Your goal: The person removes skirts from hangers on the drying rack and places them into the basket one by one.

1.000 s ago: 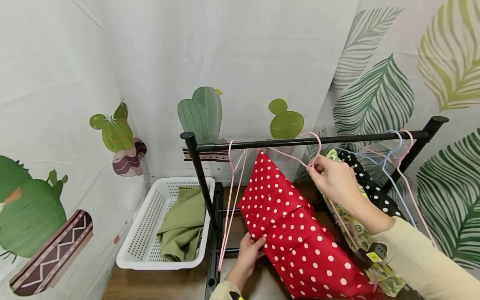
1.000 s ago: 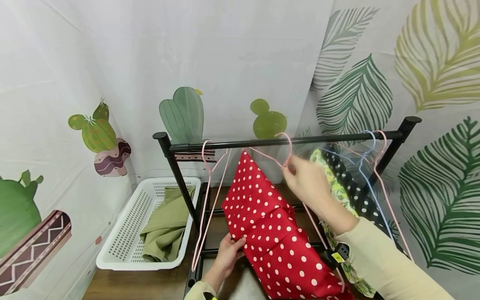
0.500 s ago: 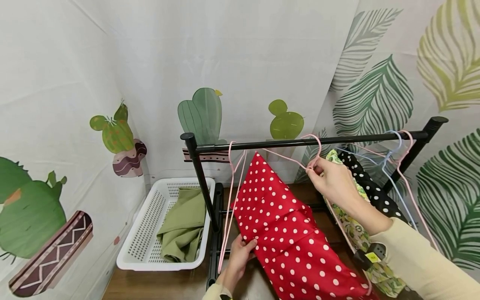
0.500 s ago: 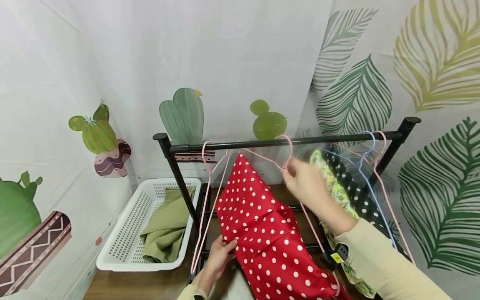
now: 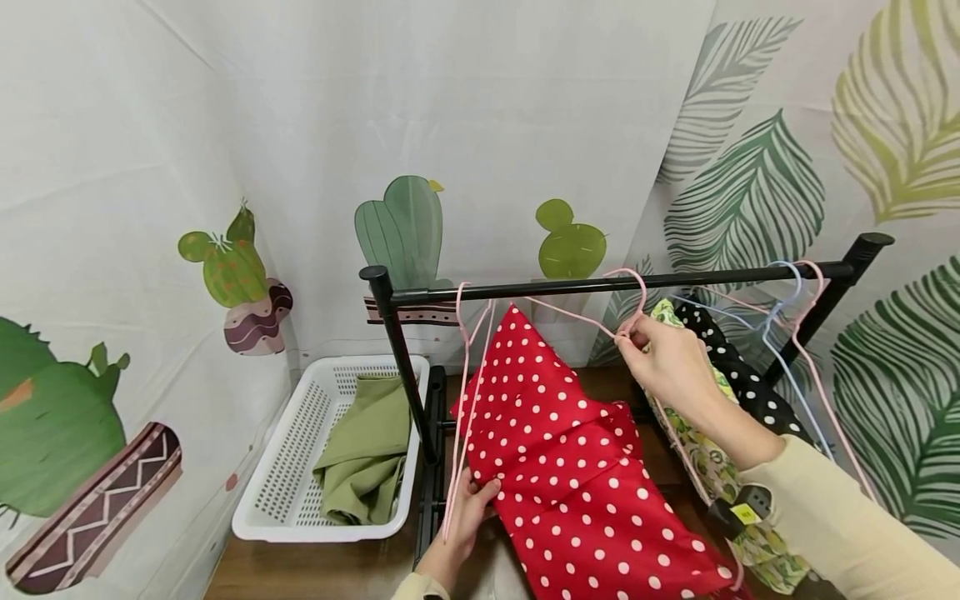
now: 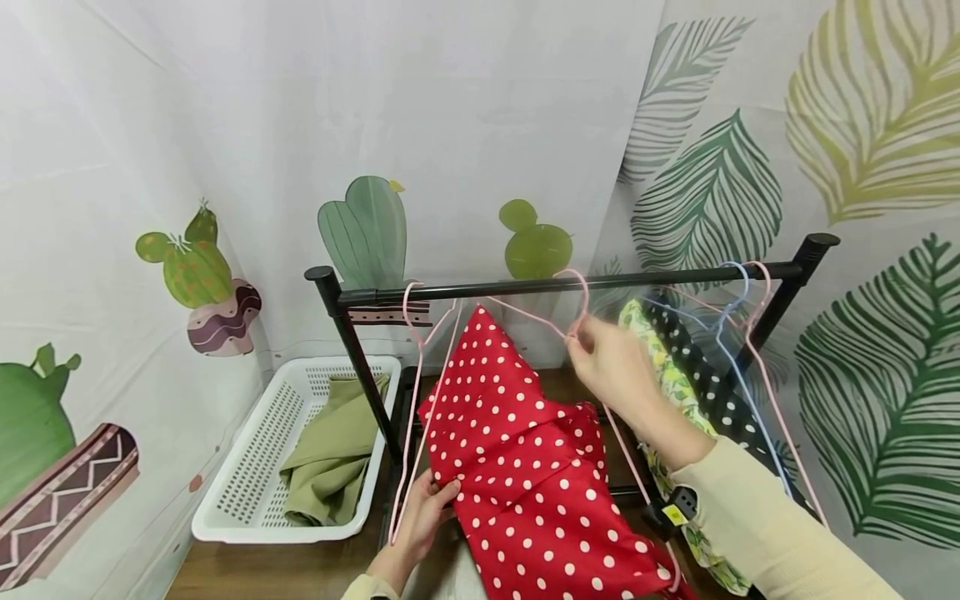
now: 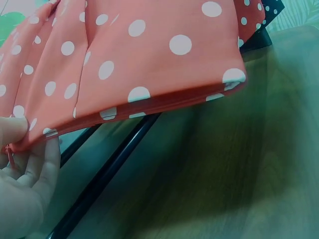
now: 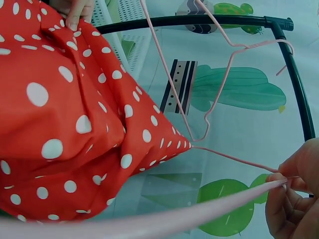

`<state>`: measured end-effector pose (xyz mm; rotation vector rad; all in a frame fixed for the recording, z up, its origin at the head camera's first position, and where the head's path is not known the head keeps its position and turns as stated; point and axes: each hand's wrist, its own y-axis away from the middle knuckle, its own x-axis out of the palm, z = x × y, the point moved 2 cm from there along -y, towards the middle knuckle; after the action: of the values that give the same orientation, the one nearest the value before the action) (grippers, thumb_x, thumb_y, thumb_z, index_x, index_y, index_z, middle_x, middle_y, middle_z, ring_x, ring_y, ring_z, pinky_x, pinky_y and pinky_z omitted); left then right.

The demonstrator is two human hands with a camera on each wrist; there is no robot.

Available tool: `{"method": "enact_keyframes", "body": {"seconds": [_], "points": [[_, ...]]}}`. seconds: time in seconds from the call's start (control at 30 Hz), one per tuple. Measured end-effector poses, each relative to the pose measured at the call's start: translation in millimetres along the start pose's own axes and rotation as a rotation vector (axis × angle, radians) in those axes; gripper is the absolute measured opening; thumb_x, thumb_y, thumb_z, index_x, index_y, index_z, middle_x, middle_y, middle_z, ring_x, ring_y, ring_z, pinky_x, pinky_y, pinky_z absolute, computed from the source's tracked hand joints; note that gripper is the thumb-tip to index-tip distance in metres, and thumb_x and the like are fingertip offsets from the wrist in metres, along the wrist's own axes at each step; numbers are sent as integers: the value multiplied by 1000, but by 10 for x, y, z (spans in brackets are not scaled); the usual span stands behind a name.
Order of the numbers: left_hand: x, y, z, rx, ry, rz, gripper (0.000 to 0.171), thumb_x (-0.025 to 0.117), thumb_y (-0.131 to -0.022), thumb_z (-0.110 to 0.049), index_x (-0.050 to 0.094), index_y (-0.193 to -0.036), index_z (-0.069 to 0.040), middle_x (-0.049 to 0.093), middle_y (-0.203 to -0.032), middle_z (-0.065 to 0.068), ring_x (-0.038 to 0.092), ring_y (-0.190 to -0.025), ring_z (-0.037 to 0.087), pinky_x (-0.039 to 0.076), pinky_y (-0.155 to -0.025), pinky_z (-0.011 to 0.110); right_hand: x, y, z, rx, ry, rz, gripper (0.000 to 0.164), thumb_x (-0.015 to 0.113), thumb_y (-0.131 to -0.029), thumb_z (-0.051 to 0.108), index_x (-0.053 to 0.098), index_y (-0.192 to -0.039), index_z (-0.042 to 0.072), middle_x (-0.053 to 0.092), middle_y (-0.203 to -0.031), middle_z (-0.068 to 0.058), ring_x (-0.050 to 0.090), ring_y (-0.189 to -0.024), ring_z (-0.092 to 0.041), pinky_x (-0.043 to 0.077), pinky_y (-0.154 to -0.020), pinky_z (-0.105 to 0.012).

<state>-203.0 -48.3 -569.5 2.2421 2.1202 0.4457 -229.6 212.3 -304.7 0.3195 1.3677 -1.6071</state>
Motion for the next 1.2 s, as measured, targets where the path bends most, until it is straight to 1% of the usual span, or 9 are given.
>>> {"method": "enact_keyframes", "body": {"seconds": [0.1,0.2,0.47,0.67,0.83,1.03,1.2], "points": [[-32,21,-28,-4,-11,-18,44,61,-86,-12,41,-123,1,61,-109,16,64,-83,18,54,-74,38,-1,3,-20,10,11,-3,5,59,-84,13,64,-82,13,61,-60,4,36,-40,-6,26,-38,-26],[-66,38,-51,10,-13,-26,44,61,-86,-11,42,-123,2,62,-109,17,65,-83,19,55,-73,38,-1,4,-38,17,17,1,6,59,-84,13,63,-80,13,59,-58,4,36,-41,-6,26,-39,-26],[-126,79,-78,38,-3,15,43,59,-87,-9,39,-123,3,61,-111,17,64,-84,18,54,-74,38,9,2,-67,22,2,17,5,59,-84,13,64,-83,13,61,-62,3,36,-42,-5,27,-39,-26],[-143,143,-155,30,-5,-16,42,61,-85,-8,43,-121,6,64,-101,13,65,-79,16,55,-71,38,10,6,-81,21,6,18,5,60,-84,14,65,-84,13,62,-62,3,35,-41,-4,26,-38,-26],[-168,201,-225,19,-39,-29,40,60,-85,-8,46,-118,7,65,-97,11,65,-76,16,55,-68,34,8,6,-105,27,10,16,7,59,-84,13,65,-82,10,61,-60,1,36,-41,-7,26,-38,-26],[-222,223,-217,16,-46,-31,37,59,-85,-7,47,-117,7,66,-95,10,65,-74,15,55,-66,33,-2,-1,-129,32,8,20,8,59,-84,13,65,-82,9,61,-60,1,35,-41,-8,25,-37,-26],[-292,247,-208,23,-40,-31,36,59,-85,-6,47,-116,8,64,-93,7,64,-74,14,55,-67,35,-10,7,-146,67,0,49,11,57,-86,15,66,-86,10,62,-63,1,35,-40,-6,26,-36,-26]]}}
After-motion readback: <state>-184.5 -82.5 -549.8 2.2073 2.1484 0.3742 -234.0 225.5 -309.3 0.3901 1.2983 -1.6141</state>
